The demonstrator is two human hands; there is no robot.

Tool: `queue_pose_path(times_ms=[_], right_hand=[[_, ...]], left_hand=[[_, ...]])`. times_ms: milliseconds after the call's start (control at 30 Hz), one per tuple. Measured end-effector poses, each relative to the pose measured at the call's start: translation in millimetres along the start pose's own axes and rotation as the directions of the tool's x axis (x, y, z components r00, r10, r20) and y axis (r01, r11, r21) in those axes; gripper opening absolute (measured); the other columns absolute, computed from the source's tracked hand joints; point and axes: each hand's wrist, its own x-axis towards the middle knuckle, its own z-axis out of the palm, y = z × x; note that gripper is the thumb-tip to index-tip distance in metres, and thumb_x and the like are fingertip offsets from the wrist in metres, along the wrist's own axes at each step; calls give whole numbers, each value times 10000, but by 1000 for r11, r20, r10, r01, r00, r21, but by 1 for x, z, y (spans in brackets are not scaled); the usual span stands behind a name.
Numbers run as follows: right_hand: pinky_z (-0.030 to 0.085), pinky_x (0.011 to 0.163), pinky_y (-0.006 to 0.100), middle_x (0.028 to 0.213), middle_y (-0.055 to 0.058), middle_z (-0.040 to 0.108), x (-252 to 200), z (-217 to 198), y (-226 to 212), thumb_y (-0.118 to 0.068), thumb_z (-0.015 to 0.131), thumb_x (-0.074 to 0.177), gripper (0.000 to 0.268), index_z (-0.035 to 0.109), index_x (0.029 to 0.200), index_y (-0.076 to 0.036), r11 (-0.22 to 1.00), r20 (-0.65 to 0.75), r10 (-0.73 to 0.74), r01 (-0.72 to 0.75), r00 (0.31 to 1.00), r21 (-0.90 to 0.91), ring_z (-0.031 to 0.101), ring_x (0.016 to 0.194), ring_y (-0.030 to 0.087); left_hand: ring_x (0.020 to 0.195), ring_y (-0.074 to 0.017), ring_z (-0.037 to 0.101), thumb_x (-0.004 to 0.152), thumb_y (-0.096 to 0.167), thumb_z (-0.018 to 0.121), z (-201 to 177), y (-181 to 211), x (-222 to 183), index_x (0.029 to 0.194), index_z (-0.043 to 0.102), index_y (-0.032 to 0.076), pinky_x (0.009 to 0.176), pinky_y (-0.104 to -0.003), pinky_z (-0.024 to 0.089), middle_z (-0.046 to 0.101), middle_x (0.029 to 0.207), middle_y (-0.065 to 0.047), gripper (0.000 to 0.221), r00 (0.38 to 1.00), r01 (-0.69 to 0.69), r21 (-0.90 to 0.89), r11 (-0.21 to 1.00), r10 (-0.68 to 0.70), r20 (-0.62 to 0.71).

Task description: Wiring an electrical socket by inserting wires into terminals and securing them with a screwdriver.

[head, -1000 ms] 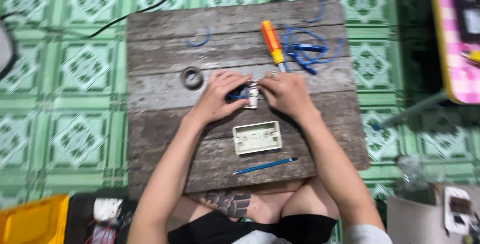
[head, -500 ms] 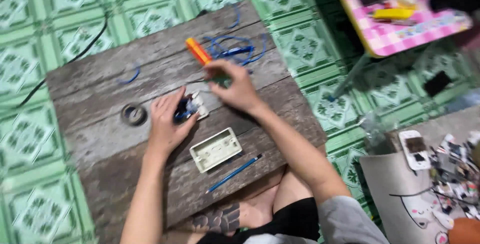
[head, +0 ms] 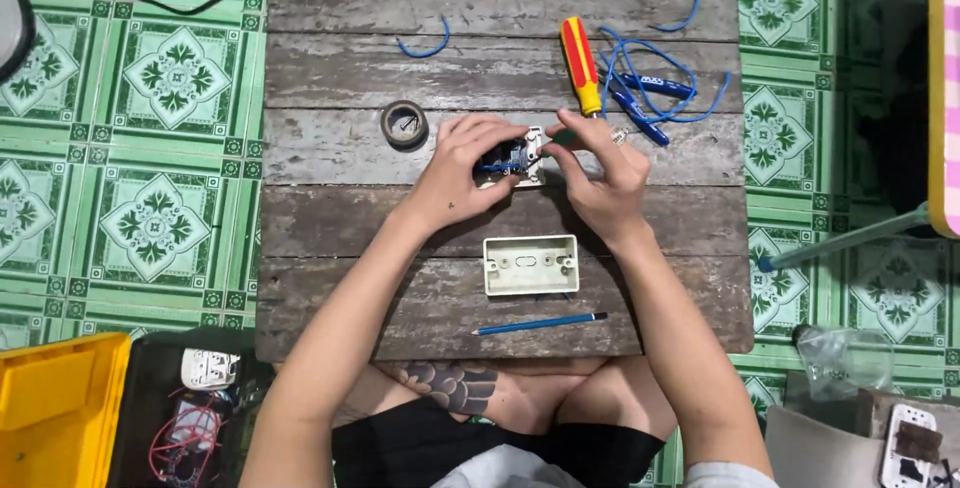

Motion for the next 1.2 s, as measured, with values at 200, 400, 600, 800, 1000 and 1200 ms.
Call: queue_pose_path(times_ms=[200,400,600,800,1000,1200], right_hand=[[618,700,401,966,180,776,1,1,-2,98,809,889,362,721,1238,60,999,25,-48,48,999,7,757,738,305],[599,703,396,957,171,778,-1,4,-4,103,801,877,328,749,1197,46,993,42,-118,118,992,-12,757,783,340],[601,736,410,996,149,785,4,4,-13,115,747,898,339,730,1226,32,995,118,-103,103,988,8,771,847,347],[600,740,411,972,152,777,4,5,-10,90,763,903,246,757,1141,24,994,99,-94,88,991,67,756,823,354],[595,718,386,910,135,766,0,4,-8,61,802,895,241,790,1126,-4,996,70,-83,81,994,26,743,762,318],[596,702,403,845,162,747,8,8,-13,143,791,872,232,788,1077,35,995,25,-71,69,997,68,734,726,339]], left_hand=[[1247,-228,605,761,222,816,1,-2,-2,1334,656,175,1064,-422,331,719,1203,-9,596,1000,-15,-7,1000,15,16],[1251,-244,598,775,188,807,-3,3,-2,1361,642,149,1070,-433,327,716,1208,-42,610,999,-11,3,1000,11,40],[1249,-256,599,782,190,805,-3,3,-1,1371,632,134,1066,-445,328,715,1209,-58,617,999,-20,-8,1000,20,45],[1244,-244,600,785,196,802,-1,0,-2,1386,622,134,1061,-441,332,714,1207,-49,630,998,-30,-3,1000,30,50],[1245,-238,598,784,196,804,1,-4,-3,1391,620,135,1062,-442,328,714,1203,-45,637,999,-31,4,1000,31,44],[1238,-243,598,773,174,803,-1,0,-2,1391,621,139,1062,-443,324,714,1184,-45,645,998,-35,17,999,35,47]])
